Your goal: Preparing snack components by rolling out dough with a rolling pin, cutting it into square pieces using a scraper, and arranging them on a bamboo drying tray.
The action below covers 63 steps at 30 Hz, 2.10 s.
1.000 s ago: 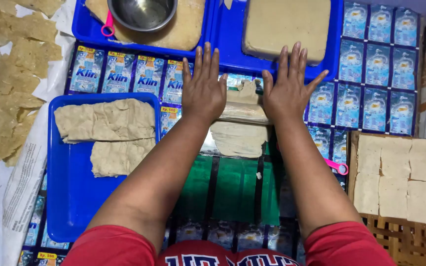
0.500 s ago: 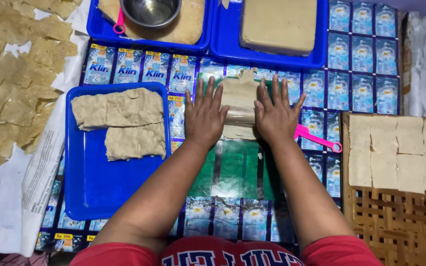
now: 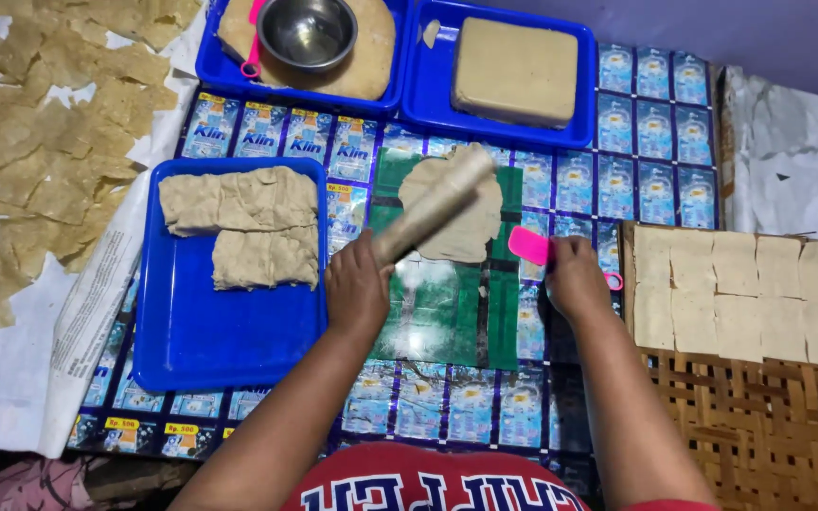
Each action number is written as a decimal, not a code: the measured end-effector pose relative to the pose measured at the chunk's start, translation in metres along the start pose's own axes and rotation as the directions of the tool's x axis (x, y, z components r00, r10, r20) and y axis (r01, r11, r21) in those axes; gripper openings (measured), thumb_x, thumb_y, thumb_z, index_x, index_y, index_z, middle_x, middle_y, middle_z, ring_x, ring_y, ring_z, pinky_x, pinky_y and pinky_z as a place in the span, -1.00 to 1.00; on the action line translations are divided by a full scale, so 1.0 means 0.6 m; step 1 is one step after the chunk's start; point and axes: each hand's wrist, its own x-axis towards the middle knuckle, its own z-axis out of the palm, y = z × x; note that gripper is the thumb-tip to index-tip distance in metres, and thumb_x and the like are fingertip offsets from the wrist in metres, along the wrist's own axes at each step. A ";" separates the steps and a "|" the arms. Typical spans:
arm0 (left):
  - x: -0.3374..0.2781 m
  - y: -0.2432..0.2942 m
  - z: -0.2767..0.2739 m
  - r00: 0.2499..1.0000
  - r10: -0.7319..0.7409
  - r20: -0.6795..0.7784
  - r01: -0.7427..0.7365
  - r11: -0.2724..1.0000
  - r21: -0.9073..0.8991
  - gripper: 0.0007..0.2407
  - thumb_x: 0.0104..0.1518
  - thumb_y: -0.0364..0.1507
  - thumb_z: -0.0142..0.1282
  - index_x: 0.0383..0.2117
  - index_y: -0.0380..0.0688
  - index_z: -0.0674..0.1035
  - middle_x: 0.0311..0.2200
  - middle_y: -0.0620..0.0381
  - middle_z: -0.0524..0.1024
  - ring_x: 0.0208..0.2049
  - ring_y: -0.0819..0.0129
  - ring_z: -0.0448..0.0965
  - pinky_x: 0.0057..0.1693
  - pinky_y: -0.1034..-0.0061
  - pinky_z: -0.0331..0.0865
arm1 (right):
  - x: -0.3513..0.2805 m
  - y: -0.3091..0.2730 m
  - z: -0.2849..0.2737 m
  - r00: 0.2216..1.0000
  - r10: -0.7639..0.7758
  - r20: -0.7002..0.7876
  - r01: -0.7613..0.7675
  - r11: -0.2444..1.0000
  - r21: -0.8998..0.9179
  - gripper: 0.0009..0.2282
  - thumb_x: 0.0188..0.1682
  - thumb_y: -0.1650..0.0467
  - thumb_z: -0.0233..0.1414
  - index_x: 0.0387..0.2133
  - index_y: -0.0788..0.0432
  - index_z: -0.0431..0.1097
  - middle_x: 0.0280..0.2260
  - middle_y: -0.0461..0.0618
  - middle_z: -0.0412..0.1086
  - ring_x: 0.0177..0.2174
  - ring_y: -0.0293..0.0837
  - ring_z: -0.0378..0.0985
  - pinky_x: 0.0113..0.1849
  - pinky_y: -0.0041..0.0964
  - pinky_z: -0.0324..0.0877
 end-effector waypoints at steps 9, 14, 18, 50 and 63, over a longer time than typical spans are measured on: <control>-0.023 0.009 -0.034 0.991 -0.109 -0.079 0.093 0.977 -0.190 -0.57 0.16 -0.44 0.13 0.19 0.15 0.40 0.04 -0.07 0.30 -0.02 -0.24 0.51 -0.02 -0.01 0.52 | -0.034 -0.044 -0.035 0.978 -0.205 0.034 0.208 0.957 -0.201 -0.59 -0.11 0.45 0.02 0.07 0.16 0.33 -0.17 0.13 0.28 -0.18 0.17 0.45 -0.32 -0.08 0.59; -0.030 0.008 -0.022 0.967 -0.027 -0.254 -0.049 0.956 -0.290 -0.70 0.13 -0.56 0.06 -0.03 0.14 0.56 0.12 -0.07 0.30 0.16 -0.14 0.43 0.20 0.12 0.40 | -0.023 -0.018 -0.037 0.981 -0.193 0.031 0.196 0.972 -0.128 -0.64 -0.07 0.45 0.01 0.04 0.14 0.43 -0.17 0.11 0.33 -0.19 0.16 0.50 -0.26 -0.09 0.56; -0.050 0.003 0.004 0.952 -0.045 -0.304 -0.067 0.935 -0.348 -0.70 0.13 -0.51 0.13 -0.01 0.16 0.58 0.13 -0.10 0.31 0.18 -0.13 0.42 0.25 0.12 0.35 | -0.011 -0.007 -0.017 0.966 -0.257 0.010 0.254 0.952 -0.171 -0.68 -0.06 0.46 -0.01 -0.02 0.27 0.39 -0.24 0.19 0.31 -0.30 0.26 0.54 -0.30 0.03 0.59; -0.064 0.012 -0.028 0.942 -0.022 -0.334 -0.114 0.918 -0.381 -0.65 0.11 -0.50 0.17 0.07 -0.07 0.51 0.24 -0.21 0.24 0.31 -0.23 0.24 0.34 -0.04 0.19 | -0.118 -0.278 -0.016 0.912 0.275 0.306 -0.332 0.931 0.154 -0.70 0.10 0.27 -0.29 -0.01 0.22 0.04 -0.39 0.39 0.50 -0.26 0.50 0.59 -0.18 0.34 0.48; -0.077 0.009 -0.021 0.964 0.035 -0.262 -0.132 0.923 -0.362 -0.64 0.20 -0.56 -0.08 0.12 0.05 0.54 0.21 -0.23 0.23 0.34 -0.30 0.17 0.36 -0.05 0.12 | -0.044 -0.272 -0.004 0.934 0.267 0.235 -0.317 0.926 0.205 -0.73 0.11 0.32 -0.27 -0.04 0.25 0.05 -0.41 0.44 0.48 -0.28 0.53 0.58 -0.24 0.36 0.48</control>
